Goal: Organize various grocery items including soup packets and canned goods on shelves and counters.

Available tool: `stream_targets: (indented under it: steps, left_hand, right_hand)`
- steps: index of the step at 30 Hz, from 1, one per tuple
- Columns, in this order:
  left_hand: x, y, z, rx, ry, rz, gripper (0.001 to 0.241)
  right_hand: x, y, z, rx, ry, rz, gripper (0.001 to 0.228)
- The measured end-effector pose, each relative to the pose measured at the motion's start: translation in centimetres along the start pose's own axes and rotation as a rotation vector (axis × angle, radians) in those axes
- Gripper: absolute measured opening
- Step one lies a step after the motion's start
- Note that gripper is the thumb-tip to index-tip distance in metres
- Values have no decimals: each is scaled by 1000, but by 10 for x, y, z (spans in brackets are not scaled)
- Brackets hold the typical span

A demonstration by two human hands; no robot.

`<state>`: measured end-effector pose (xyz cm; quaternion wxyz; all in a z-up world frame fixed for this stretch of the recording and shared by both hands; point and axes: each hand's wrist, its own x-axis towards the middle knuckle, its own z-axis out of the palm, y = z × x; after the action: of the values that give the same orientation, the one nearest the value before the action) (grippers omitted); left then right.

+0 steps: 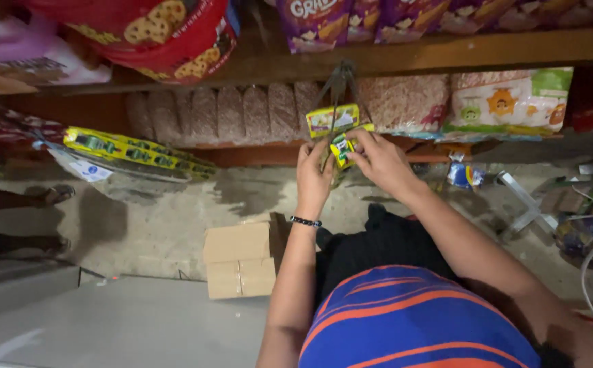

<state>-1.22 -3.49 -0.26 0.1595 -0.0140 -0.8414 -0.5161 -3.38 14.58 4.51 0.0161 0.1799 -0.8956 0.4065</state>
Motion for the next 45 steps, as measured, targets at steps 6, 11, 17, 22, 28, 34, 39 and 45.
stream_targets:
  steps: [6,11,17,22,28,34,39,45]
  left_hand:
    - [6,19,-18,49,-85,10,41]
    - [24,71,-41,-157,225,-38,24]
    - [99,141,-71,51,437,335,21]
    - [146,135,-62,-38,356,359,50]
    - [126,127,-71,9,271,263,24]
    - [81,149,-77,-13,204,347,24]
    - [59,158,-69,-60,108,425,41]
    - [47,161,-33,-154,-87,378,23]
  right_hand:
    - [3,6,-11,2,-40,-125,32]
    - [12,-32,-50,9,134,-131,19]
    - [49,-76,-89,251,362,-75,26]
    - [75,-80,-88,170,429,-163,36]
    - [77,-93,-94,193,413,-222,46]
    - [60,-90,-106,159,371,-378,53]
    - [26,-56,-103,135,325,-423,33]
    - [-15,-21,-104,155,338,-223,24]
